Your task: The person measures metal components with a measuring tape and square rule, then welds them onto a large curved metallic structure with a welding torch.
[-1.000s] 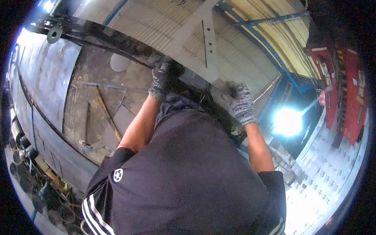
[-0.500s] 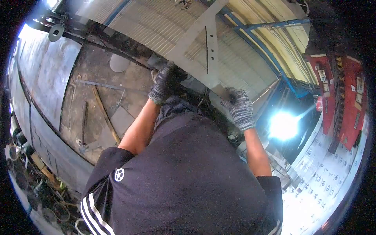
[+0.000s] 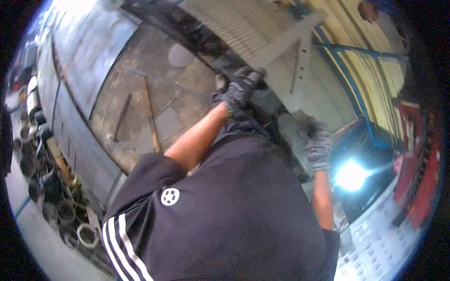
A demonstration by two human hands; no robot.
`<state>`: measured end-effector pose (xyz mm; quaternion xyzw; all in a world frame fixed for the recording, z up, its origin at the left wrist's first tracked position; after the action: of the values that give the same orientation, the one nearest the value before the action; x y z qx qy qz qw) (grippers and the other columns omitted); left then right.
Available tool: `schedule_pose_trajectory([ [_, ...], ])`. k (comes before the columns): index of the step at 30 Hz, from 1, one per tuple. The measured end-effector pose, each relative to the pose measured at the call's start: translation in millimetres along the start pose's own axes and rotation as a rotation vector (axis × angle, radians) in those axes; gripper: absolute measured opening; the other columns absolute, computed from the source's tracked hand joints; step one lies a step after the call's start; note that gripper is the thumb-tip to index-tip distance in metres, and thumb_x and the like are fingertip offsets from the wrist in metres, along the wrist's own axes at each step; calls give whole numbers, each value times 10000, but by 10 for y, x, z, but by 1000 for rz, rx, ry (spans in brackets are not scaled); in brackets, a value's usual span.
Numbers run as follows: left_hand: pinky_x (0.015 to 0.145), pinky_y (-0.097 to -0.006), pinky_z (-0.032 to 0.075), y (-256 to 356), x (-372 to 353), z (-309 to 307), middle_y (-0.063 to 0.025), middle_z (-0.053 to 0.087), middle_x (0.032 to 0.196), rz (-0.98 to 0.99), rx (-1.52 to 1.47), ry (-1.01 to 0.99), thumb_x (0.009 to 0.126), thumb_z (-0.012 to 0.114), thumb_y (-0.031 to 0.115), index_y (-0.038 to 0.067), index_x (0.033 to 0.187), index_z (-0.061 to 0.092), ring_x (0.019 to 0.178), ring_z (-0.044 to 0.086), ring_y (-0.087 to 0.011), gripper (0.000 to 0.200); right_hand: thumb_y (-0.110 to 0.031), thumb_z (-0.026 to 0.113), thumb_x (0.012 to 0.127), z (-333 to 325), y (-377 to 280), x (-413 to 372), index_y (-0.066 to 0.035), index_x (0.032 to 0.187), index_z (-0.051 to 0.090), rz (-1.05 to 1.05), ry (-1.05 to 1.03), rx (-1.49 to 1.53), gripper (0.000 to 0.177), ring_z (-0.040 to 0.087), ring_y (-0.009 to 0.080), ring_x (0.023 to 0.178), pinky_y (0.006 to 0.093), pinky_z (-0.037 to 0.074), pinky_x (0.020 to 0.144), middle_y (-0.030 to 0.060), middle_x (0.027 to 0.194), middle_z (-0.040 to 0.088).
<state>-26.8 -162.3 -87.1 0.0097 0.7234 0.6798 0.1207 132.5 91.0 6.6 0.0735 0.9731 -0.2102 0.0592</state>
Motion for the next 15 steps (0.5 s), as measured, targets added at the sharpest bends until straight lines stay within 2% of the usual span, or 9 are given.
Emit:
schedule_pose_trajectory([
  [3,770,-385,522,193,-49,-39,-138,727,902,-56,-101,4,944,669,327,-3,1021,708,829,670,-237,341,-209,837,793,143,255,7,-11,1175,664,-93,1,-43,463,668,255,990,360,524,913,142,1116,689],
  [7,767,-372,521,-50,-39,43,-117,719,881,-136,-365,-36,947,680,346,-23,1023,699,828,657,-202,377,-142,826,792,174,243,-34,-3,1173,664,53,12,210,437,655,249,975,357,522,897,137,1103,686],
  [9,787,-376,522,58,-83,-23,-121,712,893,178,-14,18,952,665,355,-16,1036,694,840,655,-220,381,-172,815,805,176,151,-52,-9,1179,663,46,-15,196,435,654,264,976,365,519,903,144,1101,690],
  [10,813,-372,519,-67,-55,-3,-135,704,946,103,4,-35,966,629,366,-6,1066,689,882,650,-224,390,-202,803,818,97,126,-23,-15,1186,663,55,-11,173,435,653,279,976,373,516,910,151,1099,694],
  [11,838,-375,518,193,-144,-90,-154,697,1011,50,-40,-53,978,598,385,10,1103,689,925,647,-233,406,-229,771,838,119,111,-15,-15,1170,667,15,-95,33,409,652,279,1024,395,513,927,143,1126,690],
  [12,877,-382,511,452,-210,-139,-164,690,1056,-183,76,-100,986,584,364,32,1142,693,979,641,-239,383,-256,738,857,173,194,4,-15,1154,671,1,-159,-114,389,652,278,1071,417,510,944,135,1153,686],
  [13,913,-394,504,284,-201,-73,-175,687,1075,350,315,-47,1002,552,293,42,1167,693,1027,634,-257,332,-268,726,861,270,352,-39,-27,1168,668,-147,-58,-230,394,645,298,1080,426,506,944,152,1154,679],
  [14,937,-398,498,175,-151,-44,-171,677,1098,223,218,-132,996,513,189,65,1205,683,1065,628,-279,297,-279,714,865,332,452,-70,-40,1181,666,-284,18,-358,400,638,318,1089,436,501,944,168,1156,672],
  [15,911,-398,510,297,-238,-64,-163,677,1074,483,682,-75,970,505,123,88,1221,681,1018,644,-298,308,-318,714,853,4,96,-3,-69,1251,646,-54,-31,-57,474,611,380,1114,457,488,977,202,1185,654],
])
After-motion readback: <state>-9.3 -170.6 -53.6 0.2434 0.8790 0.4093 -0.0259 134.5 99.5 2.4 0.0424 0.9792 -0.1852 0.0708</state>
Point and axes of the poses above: each hand's wrist, its own x-axis towards the middle knuckle, its own z-axis out of the palm, y = z × x, the point moved 5 cm from there along x, towards the middle knuckle
